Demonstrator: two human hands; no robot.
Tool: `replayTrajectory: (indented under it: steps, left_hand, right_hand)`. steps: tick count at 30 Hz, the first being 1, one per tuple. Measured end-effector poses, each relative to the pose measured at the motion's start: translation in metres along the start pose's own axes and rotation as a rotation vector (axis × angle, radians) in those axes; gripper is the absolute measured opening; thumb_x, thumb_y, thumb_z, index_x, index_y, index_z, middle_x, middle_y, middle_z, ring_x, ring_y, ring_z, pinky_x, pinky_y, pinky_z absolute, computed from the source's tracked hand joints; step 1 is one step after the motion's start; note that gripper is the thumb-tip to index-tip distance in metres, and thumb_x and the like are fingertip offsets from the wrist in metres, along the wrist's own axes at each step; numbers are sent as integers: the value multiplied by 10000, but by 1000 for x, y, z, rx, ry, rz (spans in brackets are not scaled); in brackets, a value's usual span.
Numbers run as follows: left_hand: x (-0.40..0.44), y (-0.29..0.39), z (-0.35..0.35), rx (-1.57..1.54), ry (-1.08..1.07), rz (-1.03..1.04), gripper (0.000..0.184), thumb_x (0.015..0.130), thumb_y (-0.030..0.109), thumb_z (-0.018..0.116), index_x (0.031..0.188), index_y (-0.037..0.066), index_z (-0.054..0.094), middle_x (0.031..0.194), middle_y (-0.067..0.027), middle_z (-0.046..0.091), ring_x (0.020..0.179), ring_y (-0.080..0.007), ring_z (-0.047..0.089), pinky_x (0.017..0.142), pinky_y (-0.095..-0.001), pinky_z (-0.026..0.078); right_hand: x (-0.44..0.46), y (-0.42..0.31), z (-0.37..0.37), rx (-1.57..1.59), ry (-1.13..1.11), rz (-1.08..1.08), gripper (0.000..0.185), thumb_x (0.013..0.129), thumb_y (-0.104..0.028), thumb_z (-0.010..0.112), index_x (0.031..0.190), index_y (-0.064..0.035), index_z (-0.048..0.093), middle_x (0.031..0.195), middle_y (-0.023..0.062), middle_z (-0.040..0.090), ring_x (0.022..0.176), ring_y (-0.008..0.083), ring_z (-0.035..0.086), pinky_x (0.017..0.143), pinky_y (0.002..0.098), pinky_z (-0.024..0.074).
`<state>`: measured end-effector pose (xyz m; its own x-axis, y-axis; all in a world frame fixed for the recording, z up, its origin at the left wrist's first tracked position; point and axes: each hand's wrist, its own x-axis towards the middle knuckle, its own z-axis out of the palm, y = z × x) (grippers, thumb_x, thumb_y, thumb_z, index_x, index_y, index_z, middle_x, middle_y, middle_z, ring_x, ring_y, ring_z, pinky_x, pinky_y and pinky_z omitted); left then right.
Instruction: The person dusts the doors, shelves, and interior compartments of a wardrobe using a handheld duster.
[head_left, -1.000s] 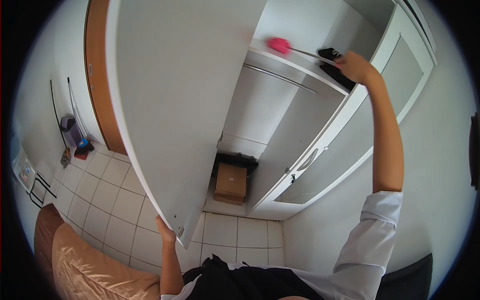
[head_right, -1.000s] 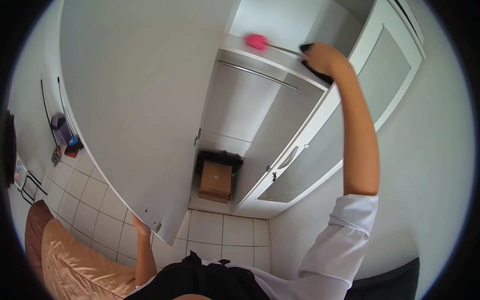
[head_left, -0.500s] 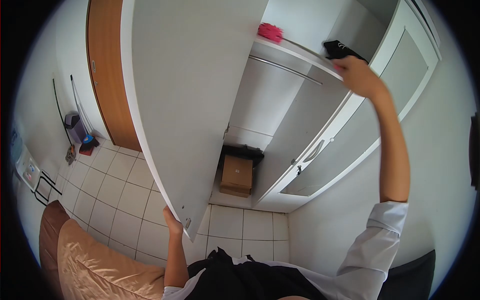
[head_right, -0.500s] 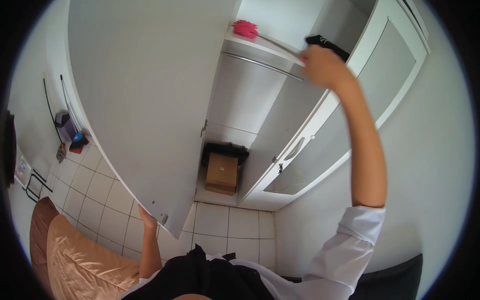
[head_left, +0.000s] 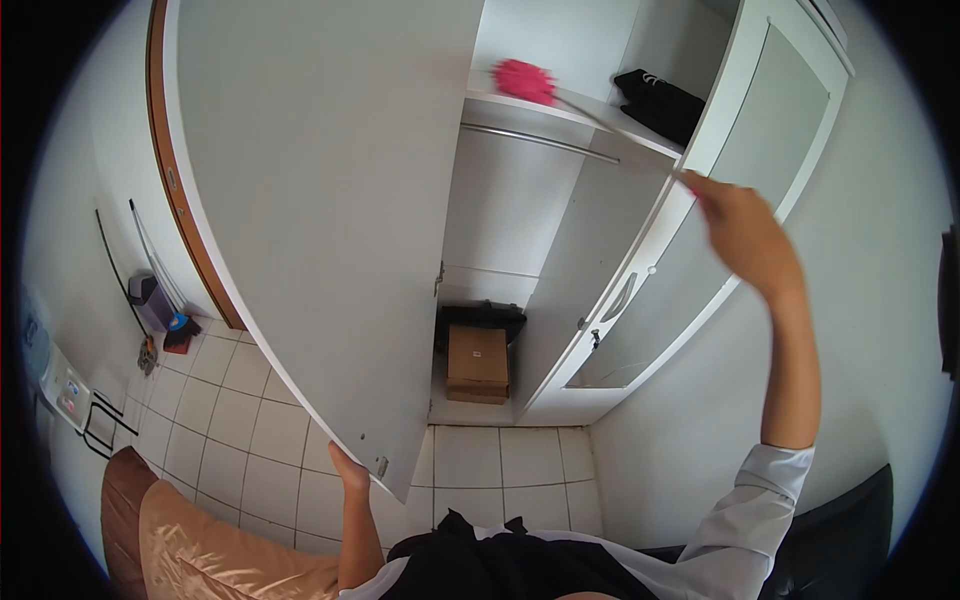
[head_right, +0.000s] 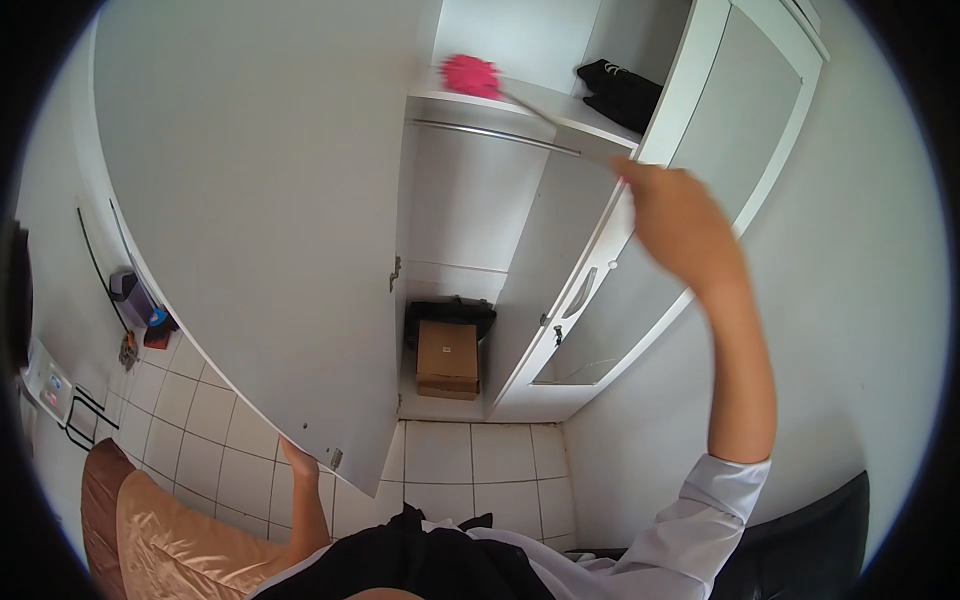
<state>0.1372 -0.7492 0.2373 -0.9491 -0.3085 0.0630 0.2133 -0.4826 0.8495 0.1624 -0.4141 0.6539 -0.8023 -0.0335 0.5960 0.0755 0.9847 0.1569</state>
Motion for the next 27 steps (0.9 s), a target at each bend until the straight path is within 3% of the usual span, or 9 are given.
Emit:
replayTrajectory:
  steps: [3, 6, 8, 10, 14, 17, 20, 22, 27]
  left_hand:
    - [-2, -1, 3, 15, 31, 28, 420, 829, 368, 297, 972, 3, 449, 910, -67, 493, 846, -152, 473, 736, -281, 391]
    - [-5, 1, 7, 28, 22, 16, 415, 828, 367, 296, 961, 6, 451, 911, -65, 493, 840, -153, 475, 732, -287, 394]
    - [-4, -7, 2, 49, 27, 33, 426, 828, 373, 296, 977, 3, 448, 924, -67, 492, 854, -154, 474, 736, -290, 393]
    - [0, -7, -2, 79, 30, 56, 438, 827, 378, 297, 994, 1, 444, 937, -69, 491, 868, -156, 472, 740, -292, 393]
    - [5, -12, -9, 99, -46, 133, 467, 827, 380, 307, 1064, -6, 418, 984, -76, 483, 908, -163, 468, 755, -296, 393]
    - [5, -11, -8, 88, -8, 110, 474, 826, 380, 313, 1079, -8, 412, 994, -77, 481, 918, -165, 467, 761, -295, 392]
    - [3, -16, -9, 44, 8, 92, 472, 826, 379, 315, 1078, -8, 412, 994, -78, 481, 923, -168, 466, 768, -294, 391]
    - [2, -15, -9, 15, 18, 89, 472, 827, 380, 314, 1078, -8, 411, 994, -80, 481, 926, -170, 464, 771, -292, 389]
    - [3, -7, -1, 58, -25, 135, 472, 829, 376, 316, 1081, -12, 406, 990, -88, 484, 916, -177, 474, 763, -294, 397]
  right_hand:
    - [-8, 45, -14, -163, -109, 348, 272, 780, -43, 421, 1034, -37, 521, 830, 195, 563, 763, 324, 536, 680, 349, 420]
    - [-29, 44, 12, -228, 57, 228, 316, 730, -23, 423, 1026, -66, 524, 715, 183, 559, 663, 337, 540, 621, 392, 431]
    - [-53, -7, 24, -208, -49, 308, 344, 728, -13, 431, 1060, -68, 499, 659, 174, 551, 577, 324, 535, 551, 383, 433]
    - [-86, -34, 33, 53, -73, 141, 338, 740, -11, 445, 1070, -65, 491, 593, 164, 521, 505, 295, 516, 480, 378, 409]
    - [-119, -26, 29, 356, 58, 152, 326, 740, -5, 465, 1057, -65, 508, 548, 167, 481, 443, 270, 461, 441, 354, 369]
    - [-121, 3, 24, 455, -167, 341, 273, 745, -23, 487, 1009, -59, 546, 540, 171, 464, 412, 258, 401, 430, 316, 345]
    - [-98, 11, 42, 410, -213, 307, 215, 762, -47, 477, 954, -46, 573, 557, 181, 466, 431, 255, 371, 458, 283, 350]
    - [-67, 5, 56, 435, -154, 299, 204, 778, -94, 468, 944, -39, 574, 610, 197, 506, 500, 293, 463, 534, 288, 395]
    - [27, 2, 115, 397, 36, 218, 250, 767, -136, 432, 967, -73, 568, 854, 182, 564, 797, 330, 537, 725, 343, 416]
